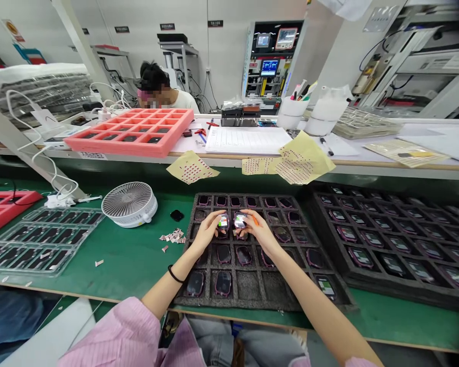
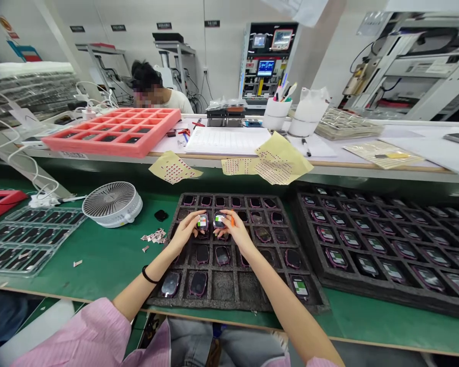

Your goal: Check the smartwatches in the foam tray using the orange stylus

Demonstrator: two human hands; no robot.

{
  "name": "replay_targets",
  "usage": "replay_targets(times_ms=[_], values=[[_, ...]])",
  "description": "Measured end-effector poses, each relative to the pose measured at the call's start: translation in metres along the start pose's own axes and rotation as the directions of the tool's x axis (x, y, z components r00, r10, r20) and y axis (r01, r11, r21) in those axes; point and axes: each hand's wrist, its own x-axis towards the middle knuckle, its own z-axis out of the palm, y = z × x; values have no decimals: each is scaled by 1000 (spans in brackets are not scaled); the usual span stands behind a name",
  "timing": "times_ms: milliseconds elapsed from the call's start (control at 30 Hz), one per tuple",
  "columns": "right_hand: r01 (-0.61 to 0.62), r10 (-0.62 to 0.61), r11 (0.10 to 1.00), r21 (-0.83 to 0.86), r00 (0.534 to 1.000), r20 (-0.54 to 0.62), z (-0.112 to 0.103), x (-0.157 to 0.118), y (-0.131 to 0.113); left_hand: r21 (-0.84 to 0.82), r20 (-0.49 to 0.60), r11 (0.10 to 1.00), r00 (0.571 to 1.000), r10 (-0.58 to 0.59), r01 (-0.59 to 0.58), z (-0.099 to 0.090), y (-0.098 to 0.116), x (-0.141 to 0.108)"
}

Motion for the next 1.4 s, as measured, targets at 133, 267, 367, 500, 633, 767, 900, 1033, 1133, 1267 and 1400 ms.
replay_targets(times_ms=[133,267,367,500,633,767,900,1033,1133,1267,1400], values=[[11,-11,1000,-26,1000,13,0,-5,3,-12,26,1000,1000,4,-3,4,1,-3],[3,-2,999,-39,1000,28,1,-8,4,-11,41,1000,999,11,-11,6,2,-4],[3,-1,999,-45,999,35,1,-10,5,-1,42,999,999,33,-33,7,2,-5],[6,-4,998,-58,999,36,2,-12,7,10,40,999,998,47,-48,7,2,-6],[20,-17,997,-69,999,37,1,-12,10,0,52,1000,999,16,-16,6,4,-8],[29,-28,997,-66,999,21,-1,-11,10,-10,72,1000,997,6,-6,6,5,-8],[12,-11,999,-53,1000,25,-2,-12,9,8,74,1000,997,26,-27,6,2,-7],[5,-4,999,-52,1000,13,-1,-14,7,7,73,1000,997,29,-29,6,0,-6],[2,-2,998,-55,1000,1,0,-15,7,-12,77,1000,997,23,-23,6,-1,-7],[-11,10,999,-42,1000,-13,-3,-15,9,-6,77,997,994,77,-76,8,-4,-9],[-44,45,999,-17,999,9,-5,-14,11,-23,79,994,991,106,-105,8,-4,-9]])
